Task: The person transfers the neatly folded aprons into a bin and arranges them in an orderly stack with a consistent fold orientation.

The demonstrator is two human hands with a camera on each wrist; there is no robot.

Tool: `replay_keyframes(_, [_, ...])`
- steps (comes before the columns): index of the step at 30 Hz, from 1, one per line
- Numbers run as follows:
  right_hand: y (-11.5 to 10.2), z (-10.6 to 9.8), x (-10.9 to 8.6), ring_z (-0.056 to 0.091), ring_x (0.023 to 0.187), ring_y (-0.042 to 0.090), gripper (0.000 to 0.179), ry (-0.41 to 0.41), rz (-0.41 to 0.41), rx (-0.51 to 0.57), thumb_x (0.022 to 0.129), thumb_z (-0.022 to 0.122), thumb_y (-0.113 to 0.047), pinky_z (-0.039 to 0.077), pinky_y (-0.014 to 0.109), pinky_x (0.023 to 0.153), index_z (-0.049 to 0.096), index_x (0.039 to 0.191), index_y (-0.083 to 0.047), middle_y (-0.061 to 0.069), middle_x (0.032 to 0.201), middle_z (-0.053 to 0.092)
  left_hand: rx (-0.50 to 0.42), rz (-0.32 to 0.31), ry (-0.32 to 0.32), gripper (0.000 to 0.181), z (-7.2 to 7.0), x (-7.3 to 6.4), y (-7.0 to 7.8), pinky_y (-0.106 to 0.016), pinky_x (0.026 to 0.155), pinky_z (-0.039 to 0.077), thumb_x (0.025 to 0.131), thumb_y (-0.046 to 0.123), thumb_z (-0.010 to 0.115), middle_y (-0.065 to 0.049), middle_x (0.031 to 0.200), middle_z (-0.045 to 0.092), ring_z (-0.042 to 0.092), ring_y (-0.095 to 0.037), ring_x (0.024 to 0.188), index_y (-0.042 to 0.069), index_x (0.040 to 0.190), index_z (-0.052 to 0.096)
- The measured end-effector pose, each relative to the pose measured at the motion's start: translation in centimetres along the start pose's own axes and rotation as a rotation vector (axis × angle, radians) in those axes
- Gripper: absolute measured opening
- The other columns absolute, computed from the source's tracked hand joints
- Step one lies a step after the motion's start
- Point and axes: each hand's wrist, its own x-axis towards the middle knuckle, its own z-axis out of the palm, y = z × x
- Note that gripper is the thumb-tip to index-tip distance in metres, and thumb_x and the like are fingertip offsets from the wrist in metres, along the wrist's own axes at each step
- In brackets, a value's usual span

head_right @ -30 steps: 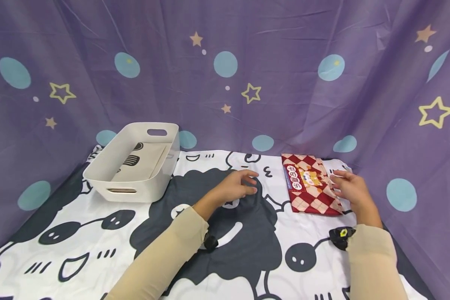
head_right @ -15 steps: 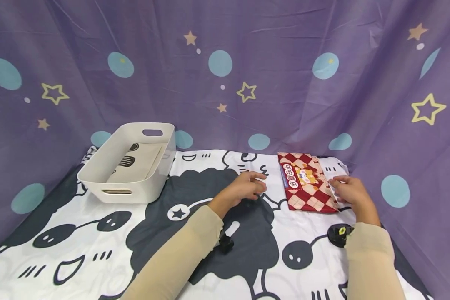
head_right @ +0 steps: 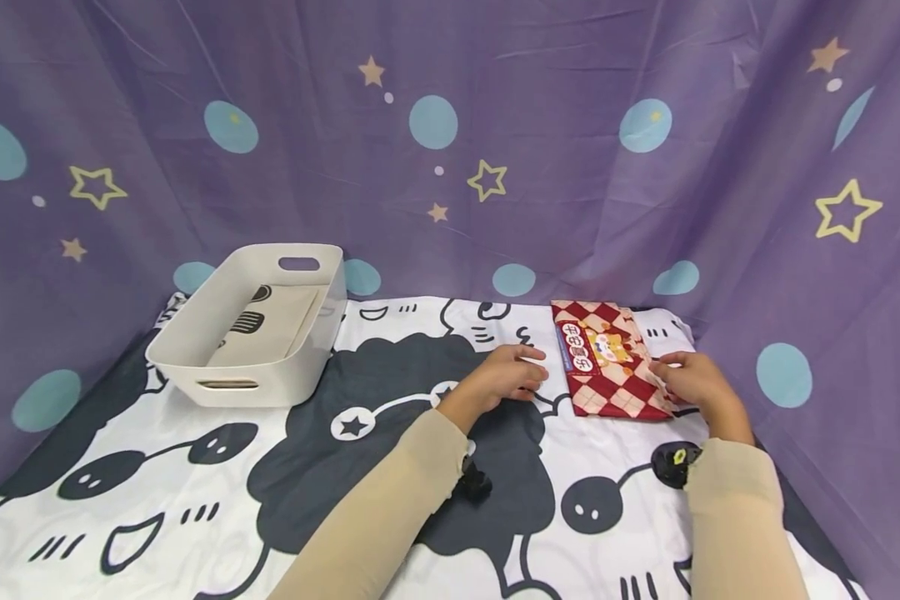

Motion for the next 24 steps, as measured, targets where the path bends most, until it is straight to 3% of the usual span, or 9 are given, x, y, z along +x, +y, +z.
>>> replay_keyframes(6, [-0.2, -0.1, -0.1, 0.055, 0.085, 0.017, 0.063, -0.018, 0.025, -0.007, 0.105, 0.053, -0.035, 0.056, 0.03, 0.069, 0.042, 0.143, 0.015, 0.012, 0.101, 0.057, -0.098, -0.045, 0.002, 0.041, 1.4, 0.9, -0.3, -0.032, 0.07, 0.06, 0.09, 0.002, 0.071, -0.005, 0.087, 0.064, 0.06, -0.019, 0.072, -0.002, 0.131, 0.063])
replay_keyframes(11, [-0.3, 0.0, -0.1, 0.056, 0.083, 0.016, 0.062, -0.019, 0.017, -0.002, 0.106, 0.052, -0.034, 0.055, 0.029, 0.069, 0.043, 0.143, 0.015, 0.011, 0.101, 0.058, -0.159, -0.067, 0.057, 0.038, 2.7, 1.5, -0.3, -0.04, 0.083, 0.061, 0.09, 0.002, 0.072, -0.009, 0.091, 0.063, 0.067, -0.029, 0.088, 0.0, 0.127, 0.064])
replay_keyframes(17, [-0.5, 0.2, 0.1, 0.057, 0.078, 0.014, 0.061, -0.024, 0.018, 0.021, 0.106, 0.051, -0.032, 0.055, 0.029, 0.068, 0.042, 0.143, 0.015, 0.008, 0.095, 0.058, -0.193, -0.098, 0.133, 0.041, 4.0, 1.4, 0.0, -0.043, 0.089, 0.059, 0.091, 0.002, 0.071, -0.011, 0.103, 0.062, 0.064, -0.033, 0.101, 0.0, 0.131, 0.061])
replay_keyframes(20, [-0.4, 0.1, 0.2, 0.056, 0.075, 0.012, 0.06, -0.023, 0.02, 0.024, 0.106, 0.051, -0.031, 0.055, 0.029, 0.067, 0.042, 0.144, 0.015, 0.005, 0.09, 0.058, -0.196, -0.107, 0.125, 0.046, 4.4, 1.5, 0.0, -0.043, 0.09, 0.058, 0.093, 0.006, 0.07, -0.015, 0.11, 0.062, 0.064, -0.034, 0.105, 0.0, 0.137, 0.057])
replay_keyframes(24, [-0.2, 0.0, 0.2, 0.057, 0.079, 0.014, 0.062, -0.013, 0.021, 0.01, 0.106, 0.052, -0.034, 0.055, 0.03, 0.068, 0.043, 0.144, 0.015, 0.01, 0.098, 0.059, -0.217, -0.107, 0.096, 0.05, 4.9, 1.6, -0.1, -0.043, 0.089, 0.059, 0.094, 0.007, 0.07, -0.02, 0.113, 0.062, 0.063, -0.034, 0.108, -0.001, 0.141, 0.054])
